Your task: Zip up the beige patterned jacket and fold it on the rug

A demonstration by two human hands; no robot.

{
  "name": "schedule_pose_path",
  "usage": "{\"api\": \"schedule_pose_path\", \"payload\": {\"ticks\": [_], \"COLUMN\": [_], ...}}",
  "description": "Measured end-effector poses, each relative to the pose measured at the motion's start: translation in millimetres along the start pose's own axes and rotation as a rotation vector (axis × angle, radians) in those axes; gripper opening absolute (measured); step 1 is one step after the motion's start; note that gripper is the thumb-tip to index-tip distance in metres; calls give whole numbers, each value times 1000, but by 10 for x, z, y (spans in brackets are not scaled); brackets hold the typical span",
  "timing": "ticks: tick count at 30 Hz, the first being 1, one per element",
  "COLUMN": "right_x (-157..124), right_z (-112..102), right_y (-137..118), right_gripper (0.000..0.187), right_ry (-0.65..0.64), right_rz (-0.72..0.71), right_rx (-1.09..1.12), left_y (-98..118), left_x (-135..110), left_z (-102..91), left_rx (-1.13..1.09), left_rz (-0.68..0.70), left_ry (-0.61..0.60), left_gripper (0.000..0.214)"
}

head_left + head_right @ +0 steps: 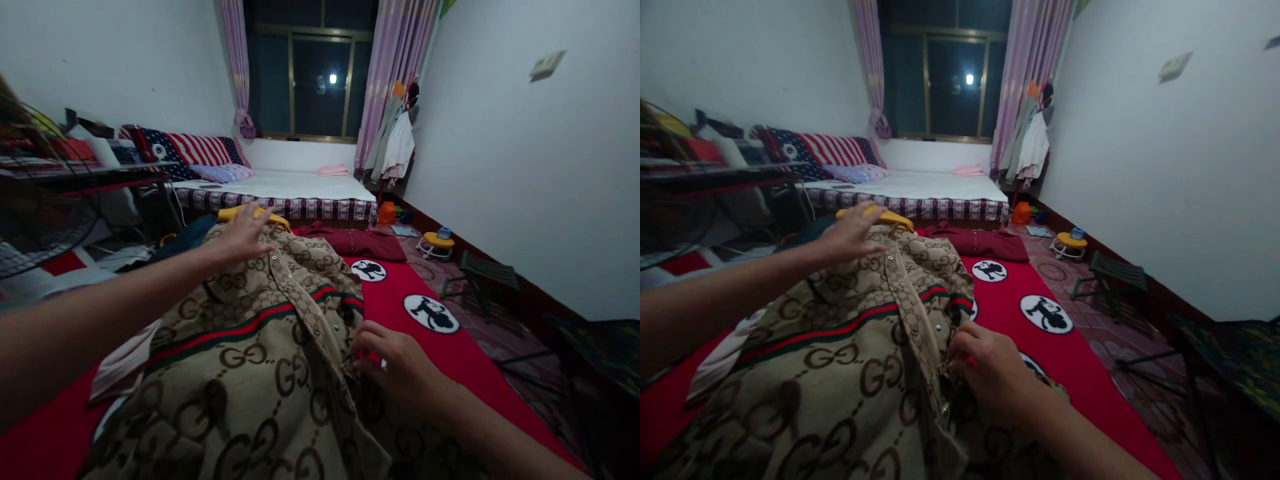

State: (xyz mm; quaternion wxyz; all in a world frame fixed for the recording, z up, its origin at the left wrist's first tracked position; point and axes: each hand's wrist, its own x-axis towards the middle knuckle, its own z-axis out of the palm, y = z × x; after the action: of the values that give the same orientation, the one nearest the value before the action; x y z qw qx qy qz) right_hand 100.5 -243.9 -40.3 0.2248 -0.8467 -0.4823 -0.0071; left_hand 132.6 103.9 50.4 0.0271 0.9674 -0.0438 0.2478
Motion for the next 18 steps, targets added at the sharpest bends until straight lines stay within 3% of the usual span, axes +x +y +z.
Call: {"api": "schedule_pose_path", "payload": {"ticks": [2,5,8,10,12,13,15,18], "right_x": [-98,-280,-416,-449,-452,-456,-504,-719], "right_z": [35,56,116,129,52,-28,-239,-496], "right_y": [105,187,172,130,98,98,151,360], "right_gripper": [8,29,44,31,12,11,16,22], "right_ry": [-11,-111,-210,-229,-209,-172,-21,215], "right_rz": [95,188,213,210,196,190,206,343], "right_rx": [84,86,46,20,-2,-5,13,75], "left_y": [408,963,1192,1153,1005,902,658,263], "left_x": [-453,-1142,-1653,-1856,-1975,-2016,-2097,-2274], "left_z": [2,-190,-315,-258,-139,-84,-25,-77], "left_rx": [-71,-224,-271,-233,-157,-116,-71,-131], "left_rz": [246,519,651,675,654,623,529,362], "left_ry": [-112,-302,-445,-488,-530,-567,-623,-633], "left_gripper": [67,64,66,49,20,10,6,5]}}
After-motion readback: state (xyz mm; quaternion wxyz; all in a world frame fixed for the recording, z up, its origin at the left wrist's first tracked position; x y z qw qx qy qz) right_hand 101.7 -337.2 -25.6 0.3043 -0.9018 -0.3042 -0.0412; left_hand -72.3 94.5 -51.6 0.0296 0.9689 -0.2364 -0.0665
